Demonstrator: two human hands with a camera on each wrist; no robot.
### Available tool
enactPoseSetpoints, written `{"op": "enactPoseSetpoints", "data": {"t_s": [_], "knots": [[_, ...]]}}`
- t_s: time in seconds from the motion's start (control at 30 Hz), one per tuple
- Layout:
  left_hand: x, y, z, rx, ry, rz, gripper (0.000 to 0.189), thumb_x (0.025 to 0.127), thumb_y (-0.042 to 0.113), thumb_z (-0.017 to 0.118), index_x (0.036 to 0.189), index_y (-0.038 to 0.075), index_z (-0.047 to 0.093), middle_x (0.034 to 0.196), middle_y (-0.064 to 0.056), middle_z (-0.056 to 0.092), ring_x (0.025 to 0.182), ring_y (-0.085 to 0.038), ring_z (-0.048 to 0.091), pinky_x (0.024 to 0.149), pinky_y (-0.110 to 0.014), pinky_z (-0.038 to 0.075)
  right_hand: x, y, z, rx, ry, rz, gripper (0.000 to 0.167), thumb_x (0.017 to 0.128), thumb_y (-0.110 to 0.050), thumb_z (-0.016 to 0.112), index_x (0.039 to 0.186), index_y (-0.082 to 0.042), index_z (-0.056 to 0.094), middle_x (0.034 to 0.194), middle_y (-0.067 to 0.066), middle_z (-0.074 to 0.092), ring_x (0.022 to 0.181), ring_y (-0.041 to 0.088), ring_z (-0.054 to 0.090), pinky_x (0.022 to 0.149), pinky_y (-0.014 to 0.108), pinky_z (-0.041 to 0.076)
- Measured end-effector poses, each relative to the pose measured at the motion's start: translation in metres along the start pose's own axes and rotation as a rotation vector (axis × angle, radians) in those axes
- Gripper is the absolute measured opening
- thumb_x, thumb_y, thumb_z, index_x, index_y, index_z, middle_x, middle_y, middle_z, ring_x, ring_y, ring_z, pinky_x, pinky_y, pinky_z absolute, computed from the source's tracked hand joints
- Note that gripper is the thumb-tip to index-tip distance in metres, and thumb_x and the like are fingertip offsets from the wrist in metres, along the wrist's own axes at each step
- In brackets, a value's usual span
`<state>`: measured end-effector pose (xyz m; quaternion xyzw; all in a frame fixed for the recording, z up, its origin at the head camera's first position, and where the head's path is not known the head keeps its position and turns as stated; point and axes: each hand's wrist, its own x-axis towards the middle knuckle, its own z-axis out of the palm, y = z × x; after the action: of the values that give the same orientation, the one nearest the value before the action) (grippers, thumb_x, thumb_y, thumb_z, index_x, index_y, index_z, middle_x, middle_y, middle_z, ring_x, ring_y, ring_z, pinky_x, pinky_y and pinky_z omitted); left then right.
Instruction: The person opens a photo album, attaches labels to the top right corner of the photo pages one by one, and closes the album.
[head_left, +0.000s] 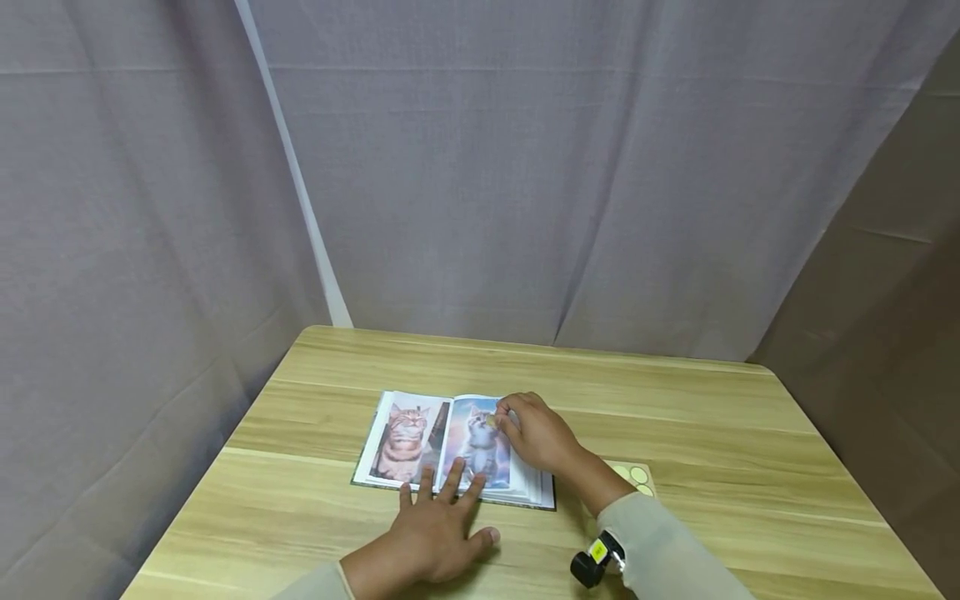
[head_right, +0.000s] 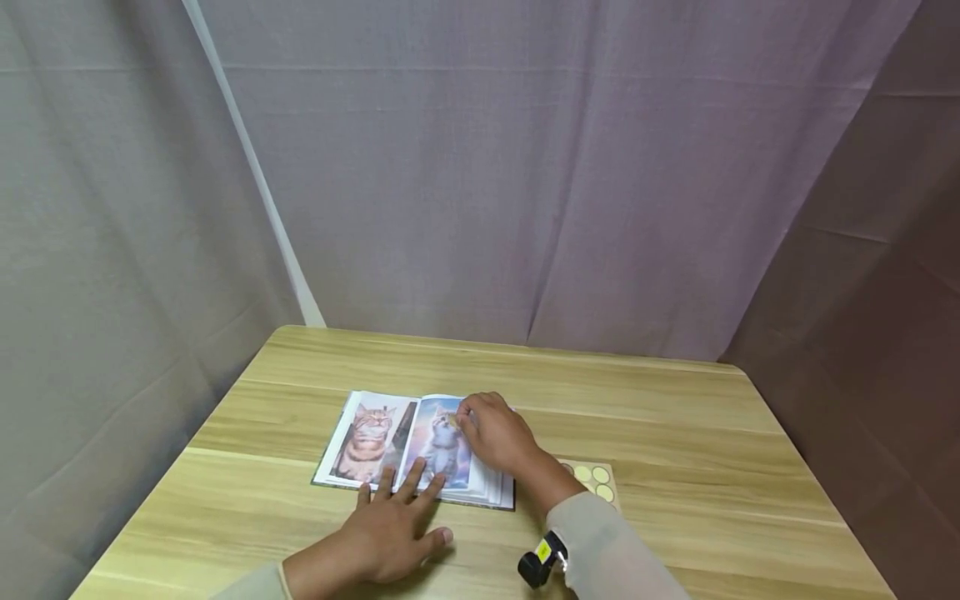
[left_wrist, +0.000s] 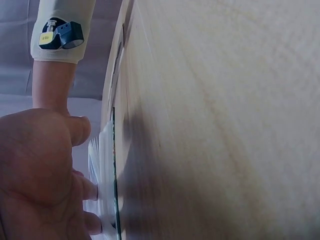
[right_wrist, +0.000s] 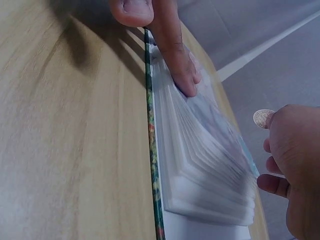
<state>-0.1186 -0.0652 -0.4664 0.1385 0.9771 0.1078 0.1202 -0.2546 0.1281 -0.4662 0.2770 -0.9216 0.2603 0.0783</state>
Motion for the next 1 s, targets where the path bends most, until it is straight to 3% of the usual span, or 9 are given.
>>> {"op": "enactPoseSetpoints", "data": {"t_s": [0.3, 0.53, 0.77, 1.0], "knots": [[0.001, -0.001, -0.001, -0.009, -0.012, 0.004, 0.082, 0.097, 0.075, 0.037, 0.163, 0.028, 0.028, 0.169, -0.011, 0.015, 0.145, -0.06, 0.016, 0.108, -0.079, 0.02, 0.008, -0.001, 0.005, 0.005, -0.008, -0.009, 0.009, 0.104, -0.025, 0.062, 0.105, -0.016, 0.064, 0.119, 0.006, 0.065, 0.111, 0.022, 0.059, 0.089, 0.044, 0.054], [0.0, 0.0, -0.002, -0.008, -0.015, 0.003, 0.082, 0.097, 0.075, 0.038, 0.163, 0.028, 0.028, 0.169, -0.011, 0.015, 0.145, -0.059, 0.016, 0.108, -0.079, 0.02, 0.013, -0.001, 0.009, 0.006, -0.017, 0.007, 0.006, 0.104, -0.024, 0.061, 0.106, -0.02, 0.064, 0.121, 0.006, 0.065, 0.114, 0.022, 0.059, 0.09, 0.045, 0.053], [0.001, 0.0, -0.001, -0.004, -0.009, -0.001, 0.082, 0.096, 0.075, 0.038, 0.163, 0.029, 0.028, 0.169, -0.011, 0.016, 0.145, -0.059, 0.017, 0.109, -0.078, 0.02, 0.018, -0.004, 0.011, -0.001, -0.033, 0.017, 0.006, 0.104, -0.026, 0.062, 0.101, -0.02, 0.063, 0.117, 0.005, 0.064, 0.107, 0.02, 0.058, 0.087, 0.042, 0.053], [0.0, -0.001, 0.0, -0.003, 0.005, -0.003, 0.082, 0.096, 0.076, 0.037, 0.163, 0.029, 0.029, 0.169, -0.011, 0.016, 0.145, -0.059, 0.018, 0.109, -0.077, 0.021, 0.023, -0.005, 0.014, -0.009, -0.051, 0.033, 0.005, 0.104, -0.027, 0.062, 0.101, -0.024, 0.061, 0.122, 0.004, 0.063, 0.114, 0.021, 0.057, 0.089, 0.043, 0.052]]}}
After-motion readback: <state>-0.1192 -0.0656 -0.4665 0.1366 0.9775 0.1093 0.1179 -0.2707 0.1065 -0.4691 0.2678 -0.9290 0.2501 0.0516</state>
